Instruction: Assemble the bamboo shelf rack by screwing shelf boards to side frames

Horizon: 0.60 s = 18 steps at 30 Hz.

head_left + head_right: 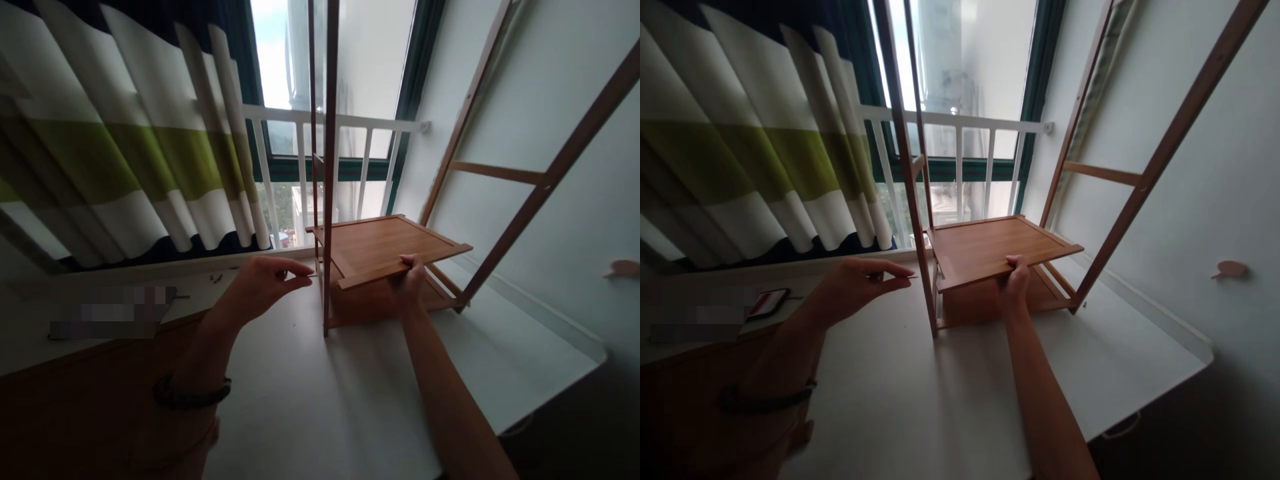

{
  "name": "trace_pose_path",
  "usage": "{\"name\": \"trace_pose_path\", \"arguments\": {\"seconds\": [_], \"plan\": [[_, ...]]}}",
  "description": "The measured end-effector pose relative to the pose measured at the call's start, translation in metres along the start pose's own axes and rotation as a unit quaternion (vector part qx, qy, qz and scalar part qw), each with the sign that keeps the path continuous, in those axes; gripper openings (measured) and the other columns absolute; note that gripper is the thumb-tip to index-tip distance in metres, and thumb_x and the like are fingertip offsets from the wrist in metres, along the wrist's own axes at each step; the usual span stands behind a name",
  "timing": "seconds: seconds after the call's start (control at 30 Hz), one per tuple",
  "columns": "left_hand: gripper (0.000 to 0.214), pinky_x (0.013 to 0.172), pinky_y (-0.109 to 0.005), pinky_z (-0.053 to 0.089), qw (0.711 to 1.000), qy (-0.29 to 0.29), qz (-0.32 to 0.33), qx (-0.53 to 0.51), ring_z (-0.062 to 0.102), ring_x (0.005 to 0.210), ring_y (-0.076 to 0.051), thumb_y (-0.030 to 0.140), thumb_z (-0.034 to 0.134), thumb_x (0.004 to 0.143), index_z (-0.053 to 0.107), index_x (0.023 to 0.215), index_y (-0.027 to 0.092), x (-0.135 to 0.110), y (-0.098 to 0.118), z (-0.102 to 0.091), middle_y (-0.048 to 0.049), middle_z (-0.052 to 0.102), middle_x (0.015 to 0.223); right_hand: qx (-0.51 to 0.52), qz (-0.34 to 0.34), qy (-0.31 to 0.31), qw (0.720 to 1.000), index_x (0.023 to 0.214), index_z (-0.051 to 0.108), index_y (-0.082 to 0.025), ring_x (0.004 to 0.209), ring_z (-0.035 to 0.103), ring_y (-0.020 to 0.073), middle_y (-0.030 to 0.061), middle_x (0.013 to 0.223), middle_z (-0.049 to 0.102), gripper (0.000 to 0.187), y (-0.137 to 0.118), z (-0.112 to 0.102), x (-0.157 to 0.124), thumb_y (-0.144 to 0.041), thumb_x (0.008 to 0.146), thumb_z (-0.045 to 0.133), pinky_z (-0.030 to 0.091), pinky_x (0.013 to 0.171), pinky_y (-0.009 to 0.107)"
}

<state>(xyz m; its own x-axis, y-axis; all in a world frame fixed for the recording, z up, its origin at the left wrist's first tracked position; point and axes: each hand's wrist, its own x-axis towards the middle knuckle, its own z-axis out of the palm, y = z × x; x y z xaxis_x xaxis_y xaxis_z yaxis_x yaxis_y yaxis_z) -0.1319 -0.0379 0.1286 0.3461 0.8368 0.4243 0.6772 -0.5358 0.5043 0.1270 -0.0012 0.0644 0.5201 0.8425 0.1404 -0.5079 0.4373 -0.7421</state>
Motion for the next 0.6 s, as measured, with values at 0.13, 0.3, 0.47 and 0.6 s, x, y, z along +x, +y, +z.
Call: {"name": "trace_pose_path", "arguments": {"seconds": [0.13,0.3,0.47,0.6], "plan": [[0.031,0.051,-0.019,0.04,0.999,-0.015,-0.011,-0.026,0.051,0.052,-0.009,0.047,0.064,0.071,0.074,0.087,0.023,0.0,0.0,-0.001,0.0007,0.069,0.066,0.072,0.067,0.028,0.995,0.062,0.037,-0.021,0.047,0.046,0.0074,-0.0081,0.053,0.039,0.012,-0.003,0.006,-0.004,-0.021,0.061,0.05,0.037,0.038,0.016],[0.026,0.049,-0.019,0.038,1.0,-0.01,0.003,-0.017,0.049,0.05,-0.008,0.044,0.063,0.073,0.074,0.088,0.024,-0.001,0.006,0.004,0.0015,0.071,0.068,0.097,0.093,0.021,0.991,0.062,0.039,-0.02,0.046,0.044,0.0067,-0.0079,0.052,0.038,0.012,-0.001,0.011,-0.011,-0.019,0.063,0.051,0.037,0.038,0.016],[0.024,0.052,-0.018,0.041,0.999,-0.002,0.022,-0.038,0.054,0.055,-0.009,0.04,0.062,0.075,0.074,0.089,0.024,0.0,0.009,0.005,0.0005,0.072,0.075,0.091,0.048,0.013,0.995,0.063,0.041,-0.019,0.05,0.047,0.0061,-0.0076,0.055,0.04,0.01,-0.004,0.013,-0.014,-0.019,0.066,0.051,0.041,0.044,0.015],[0.025,0.057,-0.02,0.045,0.998,-0.008,0.04,-0.057,0.056,0.058,-0.01,0.038,0.06,0.077,0.073,0.093,0.024,0.001,0.009,0.005,-0.0005,0.073,0.081,0.104,0.022,0.021,0.994,0.062,0.041,-0.02,0.049,0.047,0.0062,-0.0076,0.055,0.041,0.011,-0.016,0.017,-0.016,-0.019,0.066,0.05,0.041,0.044,0.015]]}}
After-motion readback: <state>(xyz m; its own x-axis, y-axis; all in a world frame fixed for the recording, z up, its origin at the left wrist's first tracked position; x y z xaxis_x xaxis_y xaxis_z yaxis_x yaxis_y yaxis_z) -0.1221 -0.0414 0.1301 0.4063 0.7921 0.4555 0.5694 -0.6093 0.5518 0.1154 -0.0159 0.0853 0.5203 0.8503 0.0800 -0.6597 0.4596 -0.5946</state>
